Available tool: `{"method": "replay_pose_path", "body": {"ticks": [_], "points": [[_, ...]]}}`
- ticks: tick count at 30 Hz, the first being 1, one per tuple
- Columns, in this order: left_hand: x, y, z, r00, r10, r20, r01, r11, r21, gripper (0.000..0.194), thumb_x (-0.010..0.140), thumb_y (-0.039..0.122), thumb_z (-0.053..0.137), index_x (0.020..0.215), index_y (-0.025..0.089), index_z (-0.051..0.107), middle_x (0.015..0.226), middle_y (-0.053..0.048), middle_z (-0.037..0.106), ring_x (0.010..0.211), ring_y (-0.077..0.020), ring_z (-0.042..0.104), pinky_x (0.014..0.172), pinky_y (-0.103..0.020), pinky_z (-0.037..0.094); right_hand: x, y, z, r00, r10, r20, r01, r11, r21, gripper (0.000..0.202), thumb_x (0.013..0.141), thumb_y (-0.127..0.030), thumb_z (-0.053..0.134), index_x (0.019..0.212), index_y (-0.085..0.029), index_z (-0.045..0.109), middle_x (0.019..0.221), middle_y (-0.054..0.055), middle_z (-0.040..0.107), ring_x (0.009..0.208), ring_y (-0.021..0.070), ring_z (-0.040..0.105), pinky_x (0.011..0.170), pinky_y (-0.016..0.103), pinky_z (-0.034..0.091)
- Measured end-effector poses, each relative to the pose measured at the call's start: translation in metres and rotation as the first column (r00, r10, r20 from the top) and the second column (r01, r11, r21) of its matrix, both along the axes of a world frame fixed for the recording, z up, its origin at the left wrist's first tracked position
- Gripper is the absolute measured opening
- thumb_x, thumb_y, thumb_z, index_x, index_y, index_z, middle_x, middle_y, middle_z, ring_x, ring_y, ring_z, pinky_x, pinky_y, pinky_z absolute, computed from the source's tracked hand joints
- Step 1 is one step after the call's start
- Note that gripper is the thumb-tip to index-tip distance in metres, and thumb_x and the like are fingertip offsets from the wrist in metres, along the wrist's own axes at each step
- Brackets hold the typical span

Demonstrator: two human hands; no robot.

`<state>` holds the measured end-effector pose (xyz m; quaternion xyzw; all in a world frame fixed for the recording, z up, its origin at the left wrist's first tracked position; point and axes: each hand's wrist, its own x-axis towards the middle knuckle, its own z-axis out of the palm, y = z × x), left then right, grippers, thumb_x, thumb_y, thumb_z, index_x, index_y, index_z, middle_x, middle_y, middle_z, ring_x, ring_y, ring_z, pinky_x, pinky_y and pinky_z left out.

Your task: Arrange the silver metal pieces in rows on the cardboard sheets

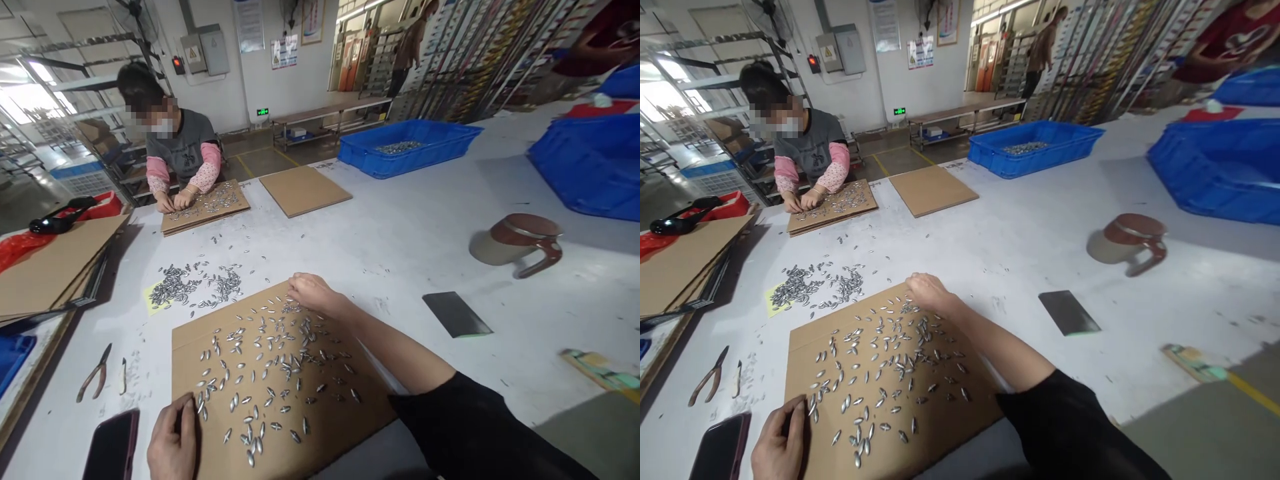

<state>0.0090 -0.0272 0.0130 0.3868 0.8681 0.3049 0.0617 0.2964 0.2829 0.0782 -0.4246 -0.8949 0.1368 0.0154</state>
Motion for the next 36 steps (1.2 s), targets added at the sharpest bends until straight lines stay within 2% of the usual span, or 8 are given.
{"method": "replay_pose_path", "body": {"ticks": [3,6,11,16,23,25,30,36], "points": [[0.000,0.001,-0.001,1.000,-0.003,0.005,0.003,1.000,0.007,0.036,0.084,0.054,0.052,0.091,0.027,0.074,0.100,-0.006,0.078,0.097,-0.0277,0.071,0.087,-0.038,0.056,0.004,-0.008,-0.009,0.986,0.168,-0.003,-0.168,0.985,-0.033,0.021,0.100,-0.020,0.051,0.101,-0.018,0.071,0.106,0.009,0.071,0.096,0.0210,0.063,0.080,0.028,0.041],[0.001,0.000,-0.001,1.000,0.001,0.009,-0.002,1.000,0.002,0.035,0.084,0.054,0.052,0.091,0.027,0.074,0.100,-0.006,0.078,0.098,-0.0280,0.071,0.090,-0.039,0.055,-0.002,-0.015,-0.022,0.975,0.222,-0.011,-0.222,0.975,0.004,0.020,0.100,-0.022,0.052,0.104,-0.019,0.071,0.109,0.009,0.070,0.098,0.0211,0.063,0.082,0.029,0.041],[0.002,-0.002,0.001,1.000,0.000,0.029,0.000,1.000,0.002,0.037,0.084,0.055,0.051,0.092,0.026,0.074,0.101,-0.007,0.077,0.100,-0.0285,0.070,0.093,-0.041,0.055,-0.018,-0.015,-0.024,0.984,0.159,0.077,-0.157,0.987,-0.024,0.016,0.094,-0.020,0.056,0.098,-0.017,0.070,0.104,0.011,0.072,0.094,0.0222,0.065,0.076,0.029,0.040],[0.003,0.000,0.002,0.999,0.002,0.038,-0.003,1.000,0.006,0.037,0.083,0.056,0.051,0.091,0.027,0.074,0.100,-0.006,0.077,0.099,-0.0281,0.071,0.093,-0.040,0.055,-0.025,-0.013,-0.023,0.994,0.104,0.037,-0.103,0.994,-0.021,0.018,0.095,-0.022,0.054,0.096,-0.017,0.071,0.104,0.010,0.072,0.095,0.0206,0.064,0.078,0.027,0.040],[0.002,0.000,0.000,0.998,0.019,0.055,-0.018,1.000,-0.020,0.039,0.083,0.056,0.052,0.093,0.026,0.075,0.105,-0.006,0.077,0.102,-0.0282,0.070,0.095,-0.040,0.053,0.007,-0.004,0.000,0.998,-0.047,-0.032,0.048,0.998,0.048,0.027,0.103,-0.024,0.047,0.092,-0.016,0.070,0.100,0.009,0.070,0.090,0.0181,0.062,0.076,0.026,0.037],[0.001,0.000,-0.001,0.999,0.021,0.050,-0.020,1.000,-0.020,0.039,0.083,0.056,0.051,0.092,0.026,0.074,0.104,-0.006,0.077,0.102,-0.0282,0.070,0.094,-0.039,0.054,0.018,-0.007,0.002,1.000,-0.022,0.020,0.021,0.998,0.057,0.027,0.103,-0.024,0.046,0.091,-0.016,0.069,0.099,0.010,0.070,0.090,0.0189,0.062,0.075,0.027,0.037],[0.001,0.001,0.000,0.999,0.023,0.032,-0.022,1.000,-0.019,0.038,0.084,0.055,0.051,0.093,0.027,0.074,0.105,-0.006,0.077,0.102,-0.0281,0.070,0.092,-0.040,0.054,0.020,-0.024,-0.020,0.986,0.162,0.037,-0.165,0.983,0.075,0.023,0.103,-0.022,0.047,0.098,-0.017,0.069,0.105,0.009,0.070,0.096,0.0198,0.062,0.080,0.028,0.039],[0.001,0.001,0.000,0.999,0.030,0.036,-0.028,0.998,-0.048,0.038,0.085,0.054,0.050,0.094,0.026,0.074,0.105,-0.006,0.076,0.105,-0.0285,0.069,0.093,-0.041,0.053,0.002,-0.029,-0.043,0.984,0.161,0.077,-0.169,0.979,0.115,0.025,0.102,-0.023,0.046,0.107,-0.016,0.070,0.110,0.013,0.070,0.101,0.0239,0.063,0.087,0.032,0.042]]}}
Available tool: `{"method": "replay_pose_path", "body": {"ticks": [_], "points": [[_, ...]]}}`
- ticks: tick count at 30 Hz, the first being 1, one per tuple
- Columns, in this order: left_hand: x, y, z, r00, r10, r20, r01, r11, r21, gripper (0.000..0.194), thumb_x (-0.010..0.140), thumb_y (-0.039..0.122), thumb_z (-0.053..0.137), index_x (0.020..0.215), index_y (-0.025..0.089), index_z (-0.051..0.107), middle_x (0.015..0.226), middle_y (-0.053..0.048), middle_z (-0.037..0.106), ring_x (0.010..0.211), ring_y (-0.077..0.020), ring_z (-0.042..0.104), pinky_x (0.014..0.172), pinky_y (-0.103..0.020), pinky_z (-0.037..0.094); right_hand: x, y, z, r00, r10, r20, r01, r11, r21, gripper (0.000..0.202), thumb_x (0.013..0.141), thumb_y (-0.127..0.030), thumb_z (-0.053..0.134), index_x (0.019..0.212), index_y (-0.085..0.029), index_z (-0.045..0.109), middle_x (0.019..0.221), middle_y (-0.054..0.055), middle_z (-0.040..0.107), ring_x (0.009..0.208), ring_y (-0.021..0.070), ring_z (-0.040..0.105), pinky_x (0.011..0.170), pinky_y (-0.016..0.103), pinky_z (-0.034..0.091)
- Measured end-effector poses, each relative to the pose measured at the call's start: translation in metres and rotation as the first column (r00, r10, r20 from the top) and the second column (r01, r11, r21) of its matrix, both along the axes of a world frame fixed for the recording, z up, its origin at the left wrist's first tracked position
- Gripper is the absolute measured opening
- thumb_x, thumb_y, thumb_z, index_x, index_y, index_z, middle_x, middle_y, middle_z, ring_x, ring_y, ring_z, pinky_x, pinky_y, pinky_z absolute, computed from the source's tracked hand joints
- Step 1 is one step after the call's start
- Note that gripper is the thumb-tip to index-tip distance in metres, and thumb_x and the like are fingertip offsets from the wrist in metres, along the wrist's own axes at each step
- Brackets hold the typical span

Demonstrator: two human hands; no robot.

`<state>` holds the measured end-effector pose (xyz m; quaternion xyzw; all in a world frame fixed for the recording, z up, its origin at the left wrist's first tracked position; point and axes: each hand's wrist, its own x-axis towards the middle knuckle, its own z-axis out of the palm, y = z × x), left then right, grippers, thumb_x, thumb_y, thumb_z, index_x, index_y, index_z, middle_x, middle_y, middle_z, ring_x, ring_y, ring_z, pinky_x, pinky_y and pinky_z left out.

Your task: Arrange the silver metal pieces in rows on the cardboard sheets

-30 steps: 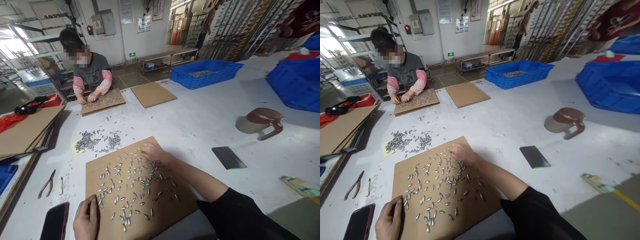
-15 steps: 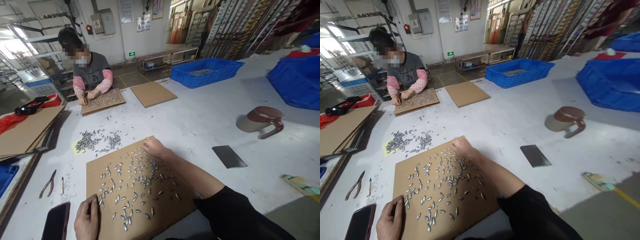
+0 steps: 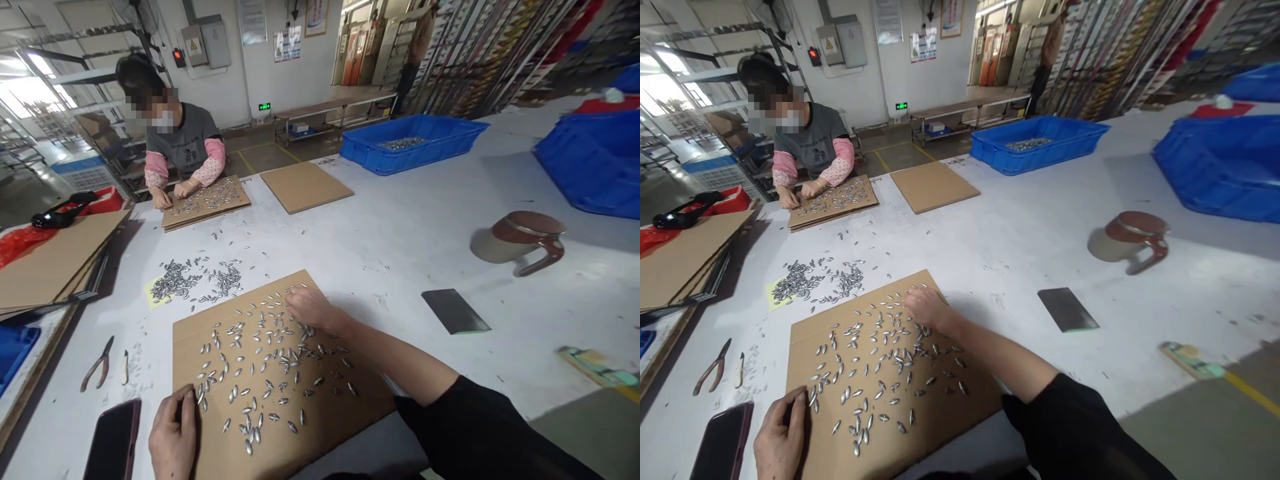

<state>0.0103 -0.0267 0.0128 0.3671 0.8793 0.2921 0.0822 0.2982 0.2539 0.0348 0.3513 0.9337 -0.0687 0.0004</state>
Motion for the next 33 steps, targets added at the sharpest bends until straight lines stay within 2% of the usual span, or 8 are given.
{"method": "replay_pose_path", "body": {"ticks": [3,8,10,14,18,24,28,33], "points": [[0.000,0.000,-0.001,1.000,0.000,0.005,0.000,1.000,0.000,0.039,0.084,0.055,0.049,0.094,0.026,0.074,0.105,-0.007,0.076,0.105,-0.0289,0.069,0.095,-0.041,0.053,-0.001,0.004,0.006,1.000,-0.023,0.017,0.024,0.999,-0.028,0.024,0.101,-0.023,0.047,0.106,-0.016,0.070,0.110,0.012,0.071,0.101,0.0236,0.064,0.085,0.031,0.042],[0.000,0.000,0.000,1.000,0.000,0.010,0.000,1.000,0.011,0.039,0.083,0.055,0.050,0.094,0.026,0.074,0.105,-0.007,0.076,0.105,-0.0291,0.069,0.097,-0.041,0.053,0.011,0.014,0.031,0.982,-0.186,0.025,0.187,0.981,-0.045,0.031,0.105,-0.026,0.041,0.103,-0.016,0.070,0.110,0.012,0.071,0.100,0.0215,0.065,0.082,0.029,0.042],[0.000,0.000,0.000,1.000,-0.001,0.008,0.001,1.000,0.013,0.039,0.084,0.055,0.050,0.094,0.026,0.074,0.105,-0.007,0.076,0.104,-0.0289,0.069,0.096,-0.041,0.053,0.013,0.014,0.035,0.983,-0.181,0.034,0.183,0.981,-0.060,0.030,0.105,-0.025,0.042,0.102,-0.017,0.071,0.111,0.011,0.071,0.101,0.0210,0.065,0.082,0.028,0.041],[0.000,0.000,0.000,1.000,0.001,0.016,-0.001,1.000,0.000,0.039,0.084,0.056,0.050,0.094,0.027,0.074,0.106,-0.006,0.076,0.103,-0.0283,0.069,0.095,-0.040,0.053,0.007,0.007,0.025,0.991,-0.130,0.026,0.131,0.987,-0.093,0.025,0.103,-0.024,0.046,0.101,-0.019,0.071,0.110,0.010,0.071,0.101,0.0203,0.064,0.082,0.027,0.041],[0.001,0.000,0.001,1.000,0.003,0.017,-0.003,1.000,0.003,0.038,0.084,0.055,0.050,0.094,0.027,0.074,0.105,-0.007,0.076,0.102,-0.0287,0.069,0.095,-0.041,0.053,-0.002,0.006,0.011,0.984,-0.177,0.008,0.177,0.982,-0.063,0.026,0.101,-0.024,0.046,0.102,-0.017,0.071,0.108,0.012,0.072,0.102,0.0221,0.065,0.084,0.028,0.042],[0.002,0.000,0.003,0.999,0.005,0.032,-0.005,1.000,0.000,0.039,0.083,0.056,0.049,0.093,0.026,0.073,0.105,-0.007,0.076,0.103,-0.0294,0.069,0.096,-0.041,0.053,-0.007,0.004,0.007,0.968,-0.251,0.030,0.252,0.964,-0.083,0.024,0.097,-0.022,0.048,0.096,-0.017,0.071,0.105,0.012,0.073,0.100,0.0231,0.066,0.081,0.029,0.043],[0.001,-0.001,0.003,1.000,-0.006,0.024,0.006,1.000,0.017,0.040,0.083,0.057,0.050,0.094,0.026,0.074,0.105,-0.007,0.077,0.103,-0.0288,0.069,0.096,-0.040,0.053,-0.001,0.008,0.012,0.962,-0.273,-0.032,0.267,0.957,-0.116,0.022,0.094,-0.022,0.051,0.094,-0.018,0.072,0.101,0.010,0.074,0.096,0.0210,0.066,0.077,0.027,0.041],[0.000,-0.001,0.003,1.000,-0.012,0.003,0.012,1.000,0.023,0.040,0.083,0.056,0.049,0.093,0.027,0.074,0.105,-0.007,0.078,0.101,-0.0286,0.070,0.092,-0.040,0.055,0.021,0.038,0.036,0.898,-0.423,-0.120,0.406,0.903,-0.142,0.025,0.095,-0.025,0.049,0.091,-0.018,0.073,0.096,0.008,0.075,0.088,0.0195,0.065,0.069,0.026,0.037]]}}
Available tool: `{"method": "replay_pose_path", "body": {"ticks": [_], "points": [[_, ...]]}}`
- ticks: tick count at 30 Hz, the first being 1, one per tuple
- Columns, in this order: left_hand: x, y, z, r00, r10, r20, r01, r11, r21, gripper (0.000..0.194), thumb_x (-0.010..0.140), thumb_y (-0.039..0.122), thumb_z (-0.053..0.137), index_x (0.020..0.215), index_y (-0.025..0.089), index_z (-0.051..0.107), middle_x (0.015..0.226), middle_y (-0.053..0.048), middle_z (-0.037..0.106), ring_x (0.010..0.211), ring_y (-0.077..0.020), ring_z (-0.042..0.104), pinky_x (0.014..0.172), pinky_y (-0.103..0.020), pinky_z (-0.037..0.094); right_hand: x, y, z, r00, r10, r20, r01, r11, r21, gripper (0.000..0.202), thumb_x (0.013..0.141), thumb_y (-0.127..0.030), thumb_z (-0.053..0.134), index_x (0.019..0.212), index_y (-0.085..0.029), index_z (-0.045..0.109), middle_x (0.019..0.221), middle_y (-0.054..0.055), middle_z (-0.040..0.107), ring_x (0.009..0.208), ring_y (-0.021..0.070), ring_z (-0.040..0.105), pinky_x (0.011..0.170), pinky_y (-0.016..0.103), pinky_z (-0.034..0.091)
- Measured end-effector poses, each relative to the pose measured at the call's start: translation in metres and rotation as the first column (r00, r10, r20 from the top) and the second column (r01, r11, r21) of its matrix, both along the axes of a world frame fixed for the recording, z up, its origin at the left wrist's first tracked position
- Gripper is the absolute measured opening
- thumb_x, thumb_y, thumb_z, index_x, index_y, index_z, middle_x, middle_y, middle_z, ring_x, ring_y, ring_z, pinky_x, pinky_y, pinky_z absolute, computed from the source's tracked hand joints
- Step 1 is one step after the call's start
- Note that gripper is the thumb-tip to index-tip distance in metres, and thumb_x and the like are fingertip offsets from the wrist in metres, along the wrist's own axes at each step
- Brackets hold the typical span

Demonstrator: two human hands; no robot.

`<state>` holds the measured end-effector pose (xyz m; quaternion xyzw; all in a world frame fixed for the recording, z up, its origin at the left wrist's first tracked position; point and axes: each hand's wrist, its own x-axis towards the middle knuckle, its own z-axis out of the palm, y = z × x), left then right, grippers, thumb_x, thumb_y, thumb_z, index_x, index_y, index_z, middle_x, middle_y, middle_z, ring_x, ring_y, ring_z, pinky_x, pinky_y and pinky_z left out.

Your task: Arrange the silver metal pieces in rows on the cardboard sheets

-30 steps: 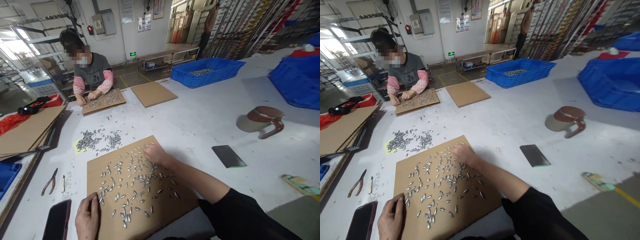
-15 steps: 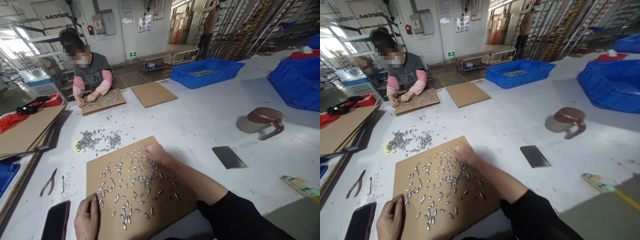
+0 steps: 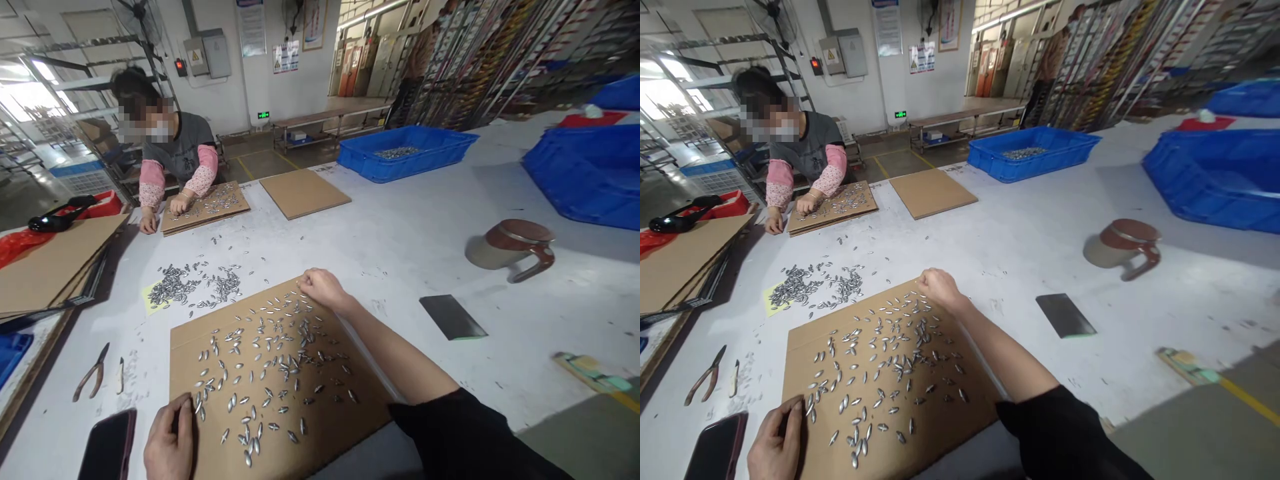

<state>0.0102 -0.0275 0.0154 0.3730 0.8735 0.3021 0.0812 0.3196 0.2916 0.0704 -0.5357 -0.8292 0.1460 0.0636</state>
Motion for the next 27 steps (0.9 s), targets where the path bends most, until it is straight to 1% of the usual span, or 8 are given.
{"method": "replay_pose_path", "body": {"ticks": [2,5,7,10,15,20,23,27], "points": [[-0.001,0.000,0.000,1.000,-0.003,-0.009,0.003,1.000,0.000,0.039,0.084,0.056,0.049,0.093,0.027,0.074,0.104,-0.007,0.078,0.100,-0.0288,0.070,0.091,-0.040,0.055,0.006,0.011,0.006,0.999,-0.033,0.033,0.033,0.999,-0.006,0.025,0.094,-0.026,0.051,0.088,-0.018,0.073,0.094,0.009,0.075,0.087,0.0204,0.066,0.066,0.027,0.035],[-0.001,0.001,-0.001,1.000,0.000,-0.021,0.000,1.000,0.003,0.038,0.085,0.055,0.050,0.092,0.028,0.075,0.103,-0.006,0.078,0.099,-0.0286,0.071,0.088,-0.039,0.056,0.008,0.018,0.006,0.996,0.010,0.088,-0.007,0.999,-0.040,0.023,0.092,-0.026,0.053,0.087,-0.018,0.073,0.093,0.010,0.076,0.086,0.0211,0.067,0.063,0.028,0.033],[-0.002,0.001,-0.001,1.000,0.004,-0.020,-0.004,1.000,0.000,0.037,0.084,0.055,0.051,0.092,0.028,0.075,0.103,-0.006,0.078,0.099,-0.0285,0.071,0.088,-0.039,0.056,0.006,0.018,0.002,0.995,0.042,0.091,-0.039,0.998,-0.042,0.023,0.093,-0.026,0.052,0.088,-0.018,0.073,0.094,0.010,0.076,0.087,0.0209,0.067,0.064,0.027,0.033],[-0.001,0.001,0.000,1.000,0.010,-0.002,-0.010,1.000,-0.019,0.039,0.084,0.056,0.050,0.093,0.028,0.075,0.106,-0.006,0.078,0.100,-0.0286,0.070,0.090,-0.039,0.055,-0.002,0.016,-0.002,0.994,0.057,0.091,-0.053,0.998,-0.044,0.023,0.093,-0.025,0.052,0.090,-0.018,0.074,0.095,0.010,0.076,0.087,0.0205,0.067,0.063,0.027,0.033],[0.000,0.002,0.001,0.999,0.024,0.024,-0.022,0.998,-0.055,0.042,0.085,0.058,0.047,0.095,0.027,0.074,0.108,-0.007,0.077,0.103,-0.0293,0.069,0.094,-0.040,0.054,-0.014,0.015,0.000,0.987,0.052,0.152,-0.043,0.997,-0.066,0.026,0.095,-0.023,0.051,0.097,-0.016,0.076,0.104,0.014,0.076,0.092,0.0220,0.068,0.067,0.027,0.036],[0.000,0.001,0.000,1.000,0.018,0.010,-0.018,0.999,-0.036,0.040,0.084,0.057,0.049,0.094,0.028,0.074,0.107,-0.007,0.077,0.103,-0.0295,0.070,0.095,-0.041,0.054,-0.011,0.017,0.000,0.986,0.062,0.155,-0.054,0.997,-0.058,0.028,0.097,-0.024,0.050,0.098,-0.016,0.076,0.105,0.014,0.075,0.094,0.0228,0.068,0.070,0.027,0.039],[-0.002,0.000,-0.002,1.000,0.015,0.015,-0.014,0.999,-0.038,0.040,0.084,0.058,0.049,0.095,0.028,0.074,0.109,-0.006,0.077,0.104,-0.0295,0.070,0.094,-0.041,0.054,-0.007,0.014,0.000,0.989,0.106,0.101,-0.106,0.994,-0.004,0.026,0.098,-0.024,0.050,0.100,-0.017,0.075,0.107,0.012,0.074,0.096,0.0214,0.067,0.073,0.026,0.039],[-0.002,0.000,-0.002,1.000,0.013,0.017,-0.012,0.999,-0.043,0.040,0.085,0.058,0.048,0.095,0.028,0.074,0.110,-0.006,0.077,0.106,-0.0293,0.069,0.095,-0.041,0.054,-0.011,0.007,0.000,0.965,0.257,0.045,-0.257,0.966,-0.004,0.020,0.098,-0.021,0.054,0.101,-0.018,0.074,0.107,0.009,0.072,0.097,0.0187,0.065,0.077,0.024,0.039]]}}
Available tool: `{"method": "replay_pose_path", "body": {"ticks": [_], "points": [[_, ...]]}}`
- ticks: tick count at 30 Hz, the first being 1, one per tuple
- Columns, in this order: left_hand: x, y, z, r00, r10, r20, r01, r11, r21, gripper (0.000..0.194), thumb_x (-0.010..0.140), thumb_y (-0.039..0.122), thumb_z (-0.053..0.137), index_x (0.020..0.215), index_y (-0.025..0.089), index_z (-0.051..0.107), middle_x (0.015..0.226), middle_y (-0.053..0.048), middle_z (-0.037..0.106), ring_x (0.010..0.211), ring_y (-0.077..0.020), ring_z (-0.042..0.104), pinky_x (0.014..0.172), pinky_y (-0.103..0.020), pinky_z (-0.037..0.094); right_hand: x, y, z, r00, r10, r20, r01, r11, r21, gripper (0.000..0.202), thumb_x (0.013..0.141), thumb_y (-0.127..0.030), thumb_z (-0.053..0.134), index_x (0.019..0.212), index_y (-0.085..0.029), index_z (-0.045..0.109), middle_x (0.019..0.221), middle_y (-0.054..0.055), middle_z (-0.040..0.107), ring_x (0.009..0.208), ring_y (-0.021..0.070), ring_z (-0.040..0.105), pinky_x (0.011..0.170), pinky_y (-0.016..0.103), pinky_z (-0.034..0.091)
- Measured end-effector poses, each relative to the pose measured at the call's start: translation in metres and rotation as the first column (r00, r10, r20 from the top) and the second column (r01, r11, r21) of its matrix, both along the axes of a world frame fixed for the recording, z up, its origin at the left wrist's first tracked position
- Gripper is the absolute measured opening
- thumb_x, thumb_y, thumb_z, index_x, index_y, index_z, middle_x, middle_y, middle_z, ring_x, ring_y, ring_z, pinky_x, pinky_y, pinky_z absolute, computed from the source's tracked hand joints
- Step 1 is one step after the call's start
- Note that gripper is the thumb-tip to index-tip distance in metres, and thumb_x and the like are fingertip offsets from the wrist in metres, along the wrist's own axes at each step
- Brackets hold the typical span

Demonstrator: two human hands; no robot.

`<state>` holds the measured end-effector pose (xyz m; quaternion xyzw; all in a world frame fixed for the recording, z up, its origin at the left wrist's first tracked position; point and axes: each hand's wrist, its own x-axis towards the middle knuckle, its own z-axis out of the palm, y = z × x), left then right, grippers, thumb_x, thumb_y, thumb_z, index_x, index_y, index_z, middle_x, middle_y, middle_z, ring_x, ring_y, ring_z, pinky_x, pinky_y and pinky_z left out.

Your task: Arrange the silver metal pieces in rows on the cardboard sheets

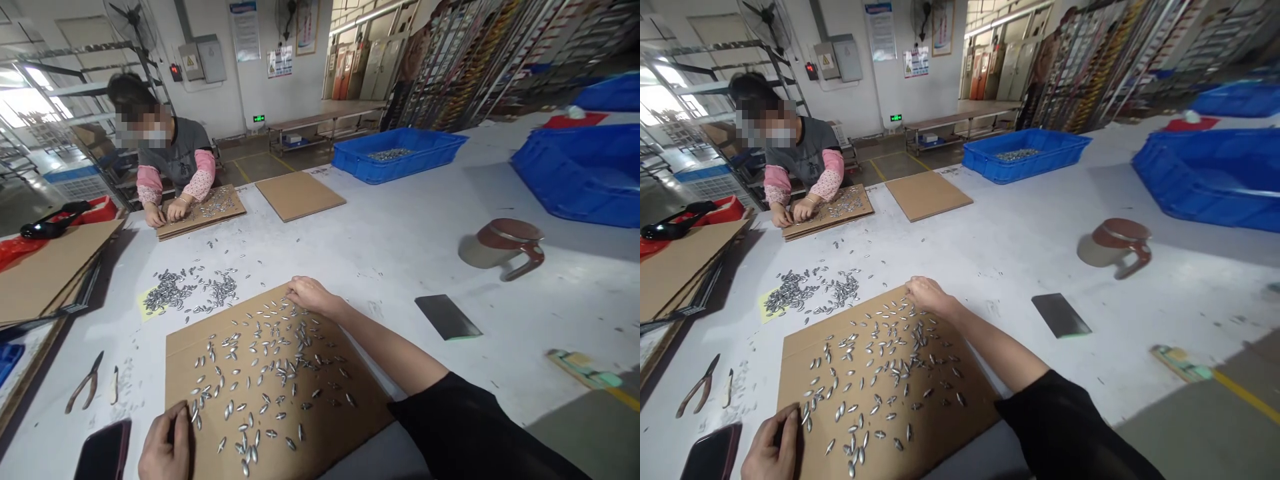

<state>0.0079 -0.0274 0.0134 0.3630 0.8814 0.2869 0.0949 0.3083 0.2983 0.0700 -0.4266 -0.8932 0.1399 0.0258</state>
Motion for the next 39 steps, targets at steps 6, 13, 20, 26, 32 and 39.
{"method": "replay_pose_path", "body": {"ticks": [6,13,20,26,32,39], "points": [[0.003,0.001,0.004,1.000,-0.010,-0.020,0.011,0.999,0.041,0.039,0.084,0.056,0.049,0.092,0.027,0.074,0.103,-0.006,0.078,0.102,-0.0291,0.070,0.091,-0.039,0.055,-0.014,0.005,-0.009,0.997,0.071,0.021,-0.070,0.997,-0.023,0.017,0.095,-0.021,0.059,0.102,-0.019,0.075,0.109,0.008,0.071,0.096,0.0183,0.066,0.076,0.024,0.040],[0.003,0.001,0.003,1.000,-0.005,-0.002,0.005,0.999,0.035,0.040,0.084,0.057,0.049,0.094,0.027,0.074,0.106,-0.007,0.077,0.104,-0.0296,0.070,0.094,-0.040,0.055,-0.012,0.002,-0.011,0.999,0.021,-0.040,-0.022,1.000,-0.014,0.018,0.097,-0.022,0.058,0.103,-0.016,0.074,0.109,0.010,0.072,0.097,0.0189,0.066,0.077,0.024,0.041],[0.002,0.001,0.002,1.000,-0.013,-0.025,0.014,0.999,0.041,0.038,0.084,0.055,0.050,0.093,0.027,0.074,0.103,-0.007,0.077,0.099,-0.0280,0.071,0.092,-0.038,0.055,-0.014,-0.015,-0.014,0.985,0.172,0.020,-0.172,0.985,-0.008,0.022,0.099,-0.023,0.054,0.103,-0.019,0.076,0.110,0.008,0.073,0.101,0.0198,0.065,0.085,0.026,0.042],[0.001,0.000,0.001,0.999,-0.017,-0.037,0.018,0.999,0.034,0.038,0.085,0.055,0.049,0.094,0.027,0.074,0.104,-0.007,0.077,0.097,-0.0273,0.071,0.091,-0.038,0.055,-0.021,-0.021,-0.020,0.994,0.074,0.077,-0.075,0.997,0.004,0.021,0.097,-0.024,0.055,0.099,-0.017,0.074,0.106,0.010,0.074,0.100,0.0212,0.066,0.084,0.026,0.041],[0.000,0.000,-0.001,1.000,-0.006,-0.021,0.006,1.000,0.018,0.039,0.086,0.056,0.049,0.094,0.027,0.074,0.107,-0.007,0.077,0.102,-0.0284,0.070,0.092,-0.039,0.055,0.001,-0.018,0.005,0.998,-0.063,-0.024,0.063,0.998,0.002,0.027,0.101,-0.026,0.049,0.104,-0.017,0.074,0.110,0.010,0.073,0.102,0.0195,0.065,0.083,0.025,0.041],[-0.001,0.001,0.000,1.000,0.013,0.012,-0.013,1.000,-0.013,0.042,0.085,0.058,0.048,0.096,0.027,0.074,0.111,-0.007,0.076,0.107,-0.0301,0.069,0.095,-0.041,0.053,0.007,-0.026,0.001,0.981,-0.126,0.146,0.134,0.990,-0.040,0.026,0.099,-0.027,0.050,0.095,-0.017,0.074,0.103,0.012,0.076,0.099,0.0228,0.069,0.077,0.027,0.042]]}}
